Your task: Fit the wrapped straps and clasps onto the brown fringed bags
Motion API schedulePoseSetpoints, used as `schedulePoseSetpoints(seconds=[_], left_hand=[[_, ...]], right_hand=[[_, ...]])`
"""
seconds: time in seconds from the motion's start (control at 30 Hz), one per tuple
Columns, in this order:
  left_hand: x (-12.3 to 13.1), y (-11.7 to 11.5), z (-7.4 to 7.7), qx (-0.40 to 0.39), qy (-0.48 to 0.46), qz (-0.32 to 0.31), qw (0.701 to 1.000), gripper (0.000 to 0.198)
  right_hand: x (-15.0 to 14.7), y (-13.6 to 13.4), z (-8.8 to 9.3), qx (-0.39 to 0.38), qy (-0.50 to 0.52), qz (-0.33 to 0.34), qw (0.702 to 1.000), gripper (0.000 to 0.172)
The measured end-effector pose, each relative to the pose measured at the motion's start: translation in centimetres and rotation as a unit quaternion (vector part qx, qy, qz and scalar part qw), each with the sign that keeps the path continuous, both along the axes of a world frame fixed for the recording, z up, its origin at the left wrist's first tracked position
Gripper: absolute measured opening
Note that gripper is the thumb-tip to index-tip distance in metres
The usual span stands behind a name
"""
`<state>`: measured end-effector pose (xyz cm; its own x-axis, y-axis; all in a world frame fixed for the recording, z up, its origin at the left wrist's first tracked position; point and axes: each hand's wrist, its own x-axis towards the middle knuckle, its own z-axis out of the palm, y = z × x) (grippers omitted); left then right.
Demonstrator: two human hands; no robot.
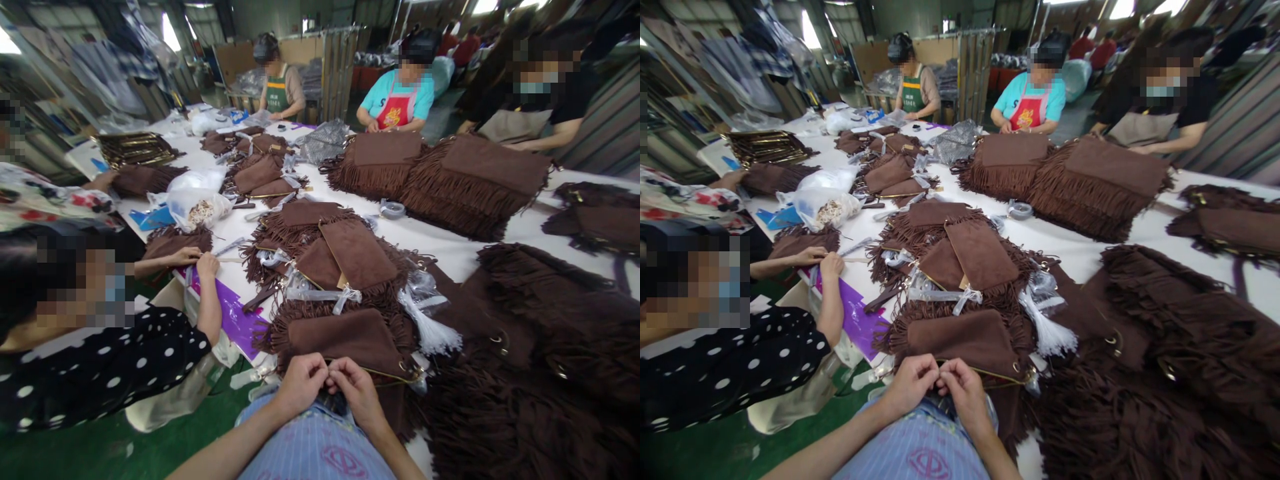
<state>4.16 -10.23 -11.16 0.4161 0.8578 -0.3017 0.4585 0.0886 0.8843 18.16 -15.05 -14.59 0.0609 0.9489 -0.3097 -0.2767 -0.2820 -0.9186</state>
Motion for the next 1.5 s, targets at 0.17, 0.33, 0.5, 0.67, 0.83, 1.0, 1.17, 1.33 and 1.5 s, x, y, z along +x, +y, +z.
schedulePoseSetpoints(seconds=[0.17, 0.33, 0.5, 0.67, 0.83, 1.0, 1.17, 1.33, 1.5], left_hand=[[0.5, -0.1, 0.1, 0.008, 0.037, -0.008, 0.999, 0.019], [0.3, 0.1, 0.7, 0.049, 0.052, -0.062, 0.996, 0.013], [-0.9, 0.7, -0.1, 0.194, 0.116, -0.148, 0.963, 0.038], [-0.4, 1.4, -1.3, 0.215, 0.244, -0.185, 0.927, 0.037], [0.6, 1.9, -1.0, 0.222, 0.245, -0.215, 0.919, 0.014], [0.5, 2.4, 0.3, 0.252, 0.197, -0.183, 0.930, 0.016], [0.7, 2.4, 1.4, 0.258, 0.154, -0.178, 0.937, 0.017], [-0.1, 2.8, 1.1, 0.201, 0.068, -0.214, 0.954, 0.019], [-5.1, 3.3, -1.0, 0.115, 0.093, -0.094, 0.985, 0.023]], right_hand=[[0.0, 0.2, 0.3, 0.028, -0.072, 0.017, 0.997, 0.026], [3.8, -2.7, -0.3, 0.028, -0.310, 0.045, 0.949, 0.023], [7.1, -8.1, -3.2, -0.080, -0.630, 0.061, 0.770, 0.027], [5.6, -7.7, -3.1, -0.127, -0.680, 0.141, 0.708, 0.023], [5.6, -6.3, -2.6, -0.139, -0.632, 0.184, 0.740, 0.014], [7.7, -6.1, -2.3, -0.154, -0.431, 0.087, 0.885, 0.015], [5.7, -3.9, -2.0, -0.201, -0.067, -0.126, 0.969, 0.028], [2.9, -0.7, -3.9, -0.115, 0.139, -0.301, 0.937, 0.042], [3.3, 0.0, -4.9, -0.103, 0.171, -0.329, 0.923, 0.041]])
